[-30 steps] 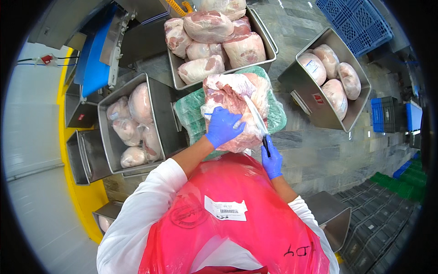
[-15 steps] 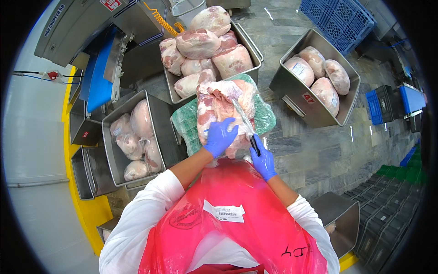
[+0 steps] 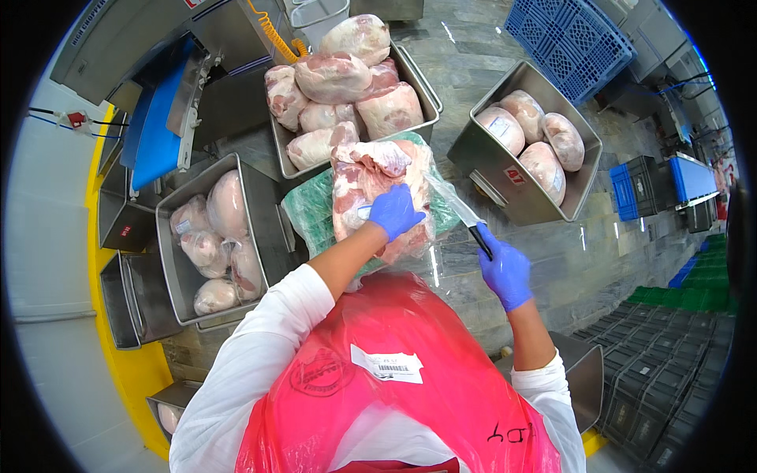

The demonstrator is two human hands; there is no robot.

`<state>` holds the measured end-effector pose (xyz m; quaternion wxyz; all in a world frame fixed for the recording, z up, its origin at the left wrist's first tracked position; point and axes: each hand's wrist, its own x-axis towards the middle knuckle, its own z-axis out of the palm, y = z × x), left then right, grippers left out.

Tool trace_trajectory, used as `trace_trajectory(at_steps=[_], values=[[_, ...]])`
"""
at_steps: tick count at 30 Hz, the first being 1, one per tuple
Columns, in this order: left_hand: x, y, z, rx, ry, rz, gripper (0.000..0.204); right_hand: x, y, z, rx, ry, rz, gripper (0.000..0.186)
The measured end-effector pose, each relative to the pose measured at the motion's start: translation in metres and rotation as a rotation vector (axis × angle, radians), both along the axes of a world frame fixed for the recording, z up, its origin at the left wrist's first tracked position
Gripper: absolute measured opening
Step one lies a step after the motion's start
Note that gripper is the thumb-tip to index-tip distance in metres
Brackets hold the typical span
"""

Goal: The person removes a large piece of meat from a plastic bag, places it on a cutting board, and uses a knife to trim fat and connective tissue. The trimmed pieces are placed into a nearby metal bin while the main cut remains on the board.

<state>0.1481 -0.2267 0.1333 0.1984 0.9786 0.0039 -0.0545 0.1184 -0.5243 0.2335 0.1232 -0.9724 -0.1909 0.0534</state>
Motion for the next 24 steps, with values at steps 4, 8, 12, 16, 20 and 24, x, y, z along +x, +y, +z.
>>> trace_trajectory(at_steps=[4,8,12,16,20,24], values=[[0.003,-0.002,0.013,0.049,0.124,-0.219,0.067,-0.007,-0.021,0.011,-0.088,-0.007,-0.011,0.056],[-0.010,0.004,0.011,0.051,0.077,-0.276,0.058,-0.004,-0.014,0.028,0.055,-0.058,-0.062,0.055],[-0.025,0.017,0.010,0.011,0.062,-0.318,0.059,0.008,0.020,0.050,0.086,-0.053,0.076,0.051],[-0.042,0.032,-0.006,-0.042,-0.022,-0.292,0.064,0.008,0.023,0.058,-0.065,-0.015,0.115,0.049],[-0.060,0.048,0.004,-0.095,-0.051,-0.207,0.069,-0.002,0.001,0.072,-0.122,0.083,0.099,0.048],[-0.057,0.038,0.018,-0.036,-0.161,-0.083,0.076,-0.005,-0.008,0.062,-0.090,0.103,0.054,0.050]])
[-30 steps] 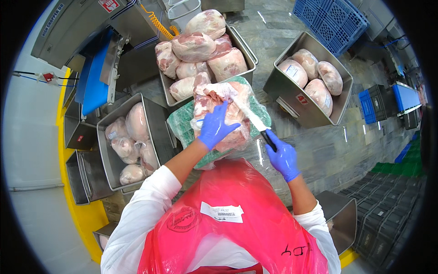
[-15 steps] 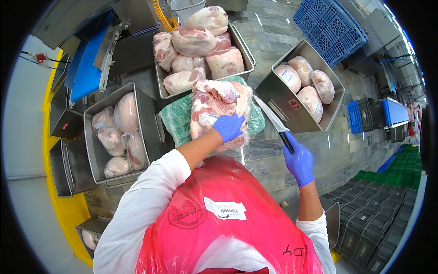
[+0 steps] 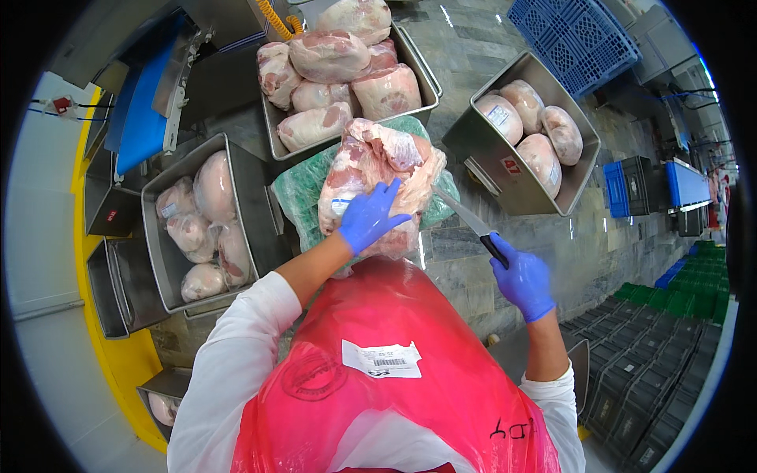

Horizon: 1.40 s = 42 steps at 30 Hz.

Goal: The person removes a large piece of meat from a plastic bag, places it on a cutting board, and uses a knife to trim fat and connective tissue. The trimmed pieces are placed into a nearby metal bin while the main cut remains on the board.

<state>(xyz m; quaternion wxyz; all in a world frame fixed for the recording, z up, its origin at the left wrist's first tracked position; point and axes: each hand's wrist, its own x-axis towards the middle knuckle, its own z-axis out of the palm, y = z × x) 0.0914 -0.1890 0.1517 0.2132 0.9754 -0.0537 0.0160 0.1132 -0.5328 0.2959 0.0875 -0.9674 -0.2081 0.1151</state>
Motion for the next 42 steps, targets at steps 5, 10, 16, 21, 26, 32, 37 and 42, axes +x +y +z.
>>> trace_trajectory(at_steps=[5,10,16,21,26,32,37,42], values=[[0.045,-0.032,-0.008,0.025,0.207,-0.118,0.074,0.007,-0.012,0.010,0.053,0.073,-0.062,0.051],[0.054,-0.050,-0.026,0.162,0.209,-0.205,0.048,0.011,0.016,0.033,0.138,-0.054,-0.033,0.046],[0.022,-0.028,-0.011,0.042,0.171,-0.213,0.042,0.019,0.030,0.029,0.147,-0.061,0.061,0.041],[-0.005,0.015,-0.019,-0.097,0.004,-0.029,0.051,0.034,0.037,0.036,0.097,-0.054,0.154,0.036],[0.001,0.046,-0.014,0.087,-0.062,0.234,0.046,0.080,0.060,0.071,0.005,-0.040,0.318,0.031],[-0.011,0.066,-0.042,0.295,-0.205,0.288,0.066,0.112,0.108,0.096,-0.141,0.024,0.455,0.027],[-0.008,0.064,-0.028,0.224,-0.210,0.410,0.067,0.153,0.153,0.108,-0.245,0.119,0.549,0.030],[-0.009,0.076,-0.041,0.132,-0.215,0.378,0.066,0.133,0.132,0.075,-0.222,0.102,0.483,0.046]])
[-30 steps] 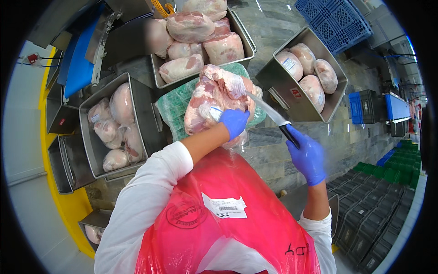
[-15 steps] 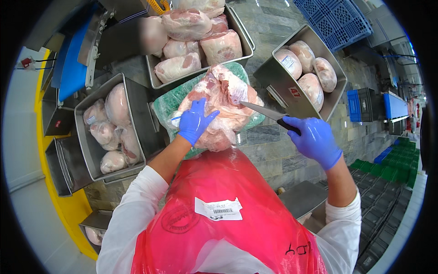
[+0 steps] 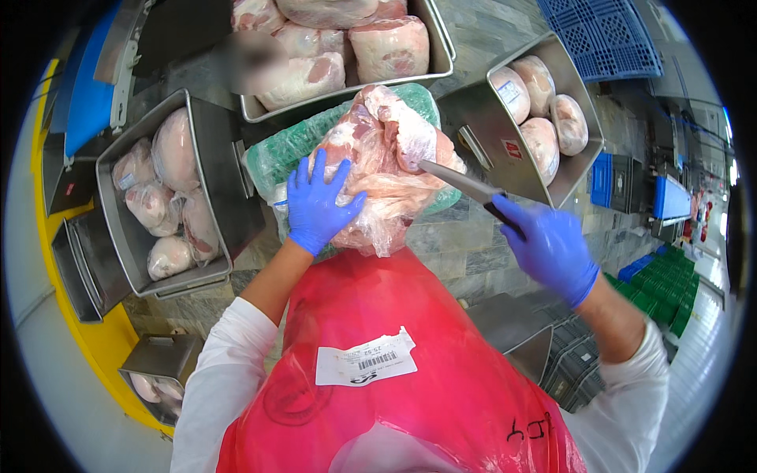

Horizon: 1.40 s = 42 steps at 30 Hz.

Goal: The person removes a large piece of meat from a plastic bag, places it on a cutting board, and uses a knife to trim fat and connective tissue. The trimmed pieces are placed into a nearby metal bin while the main cut remains on the board.

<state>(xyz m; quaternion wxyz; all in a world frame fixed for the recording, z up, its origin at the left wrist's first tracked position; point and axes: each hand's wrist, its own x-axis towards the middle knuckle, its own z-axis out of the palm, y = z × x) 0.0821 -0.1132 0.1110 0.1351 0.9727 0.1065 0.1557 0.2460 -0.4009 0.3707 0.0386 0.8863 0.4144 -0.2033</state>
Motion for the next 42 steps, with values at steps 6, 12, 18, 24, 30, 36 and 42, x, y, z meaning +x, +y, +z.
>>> trace_trajectory(at_steps=[6,12,18,24,30,36,42], values=[[-0.001,0.004,-0.001,-0.019,-0.005,-0.019,0.065,-0.071,-0.133,-0.162,0.356,0.145,-0.383,0.057],[0.000,0.003,0.004,0.032,0.044,-0.033,0.067,-0.125,-0.146,-0.281,0.628,0.251,-0.602,0.057],[-0.002,0.009,-0.006,-0.008,-0.006,-0.001,0.068,-0.172,-0.057,-0.351,1.041,0.157,-0.731,0.062],[0.000,0.006,-0.008,0.125,-0.021,-0.054,0.070,-0.159,-0.108,-0.287,0.931,0.345,-0.765,0.060],[0.002,0.015,-0.008,0.101,0.021,-0.091,0.072,-0.133,-0.164,-0.149,0.588,0.097,-0.658,0.055],[0.005,0.025,-0.016,0.062,-0.053,-0.150,0.071,-0.094,-0.141,-0.054,0.284,-0.077,-0.407,0.047],[0.005,0.031,-0.007,0.016,-0.057,-0.175,0.069,-0.043,-0.071,0.006,0.097,-0.126,-0.125,0.038]])
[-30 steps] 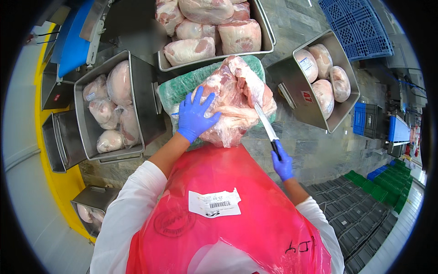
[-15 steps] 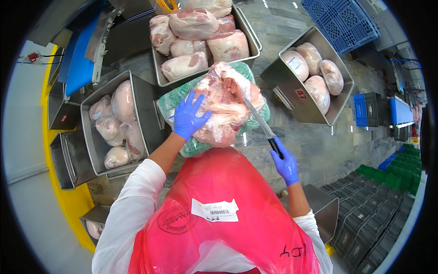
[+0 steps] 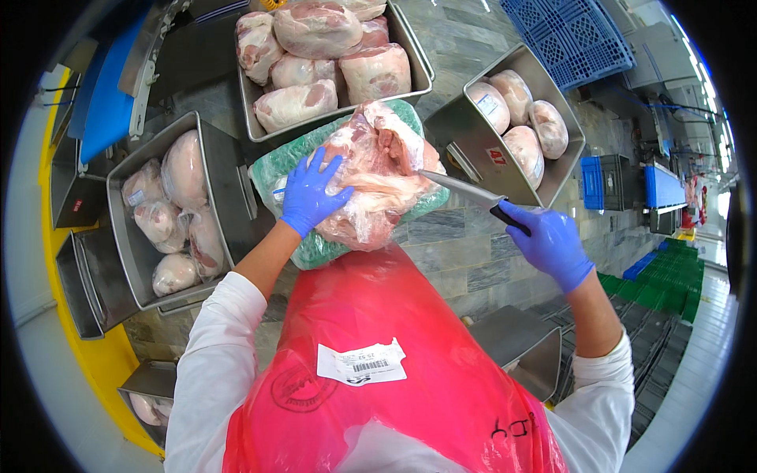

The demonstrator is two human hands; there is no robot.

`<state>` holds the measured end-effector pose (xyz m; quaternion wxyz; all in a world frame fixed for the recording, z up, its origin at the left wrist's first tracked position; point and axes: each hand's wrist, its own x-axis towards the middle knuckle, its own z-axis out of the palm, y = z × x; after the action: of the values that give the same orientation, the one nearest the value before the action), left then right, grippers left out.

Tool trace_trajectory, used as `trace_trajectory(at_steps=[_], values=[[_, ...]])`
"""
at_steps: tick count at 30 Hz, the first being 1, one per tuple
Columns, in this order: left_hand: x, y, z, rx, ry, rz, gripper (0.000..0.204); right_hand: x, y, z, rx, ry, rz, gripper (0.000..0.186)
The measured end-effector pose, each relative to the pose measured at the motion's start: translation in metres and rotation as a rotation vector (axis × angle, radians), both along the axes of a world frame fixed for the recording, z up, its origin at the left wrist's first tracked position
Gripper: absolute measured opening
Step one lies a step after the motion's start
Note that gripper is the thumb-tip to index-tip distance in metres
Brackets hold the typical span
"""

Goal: The person removes a large piece of meat from a plastic bag, places it on a cutting board, and uses a knife to trim fat and connective tissue. The trimmed pieces are placed into a nearby metal bin while the main cut remains on the board.

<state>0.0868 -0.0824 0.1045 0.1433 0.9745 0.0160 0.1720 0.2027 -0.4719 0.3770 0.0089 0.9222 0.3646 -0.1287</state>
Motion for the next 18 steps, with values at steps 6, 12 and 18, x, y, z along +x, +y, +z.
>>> trace_trajectory(at_steps=[6,12,18], values=[[-0.001,-0.003,0.003,-0.056,0.001,0.022,0.070,0.058,0.054,0.024,-0.178,0.048,0.208,0.031],[-0.001,0.000,0.003,-0.106,0.062,0.024,0.069,0.079,0.089,0.015,-0.272,0.133,0.233,0.035],[-0.003,0.001,-0.002,-0.146,-0.002,0.024,0.068,0.025,-0.025,-0.072,0.014,0.240,-0.105,0.050]])
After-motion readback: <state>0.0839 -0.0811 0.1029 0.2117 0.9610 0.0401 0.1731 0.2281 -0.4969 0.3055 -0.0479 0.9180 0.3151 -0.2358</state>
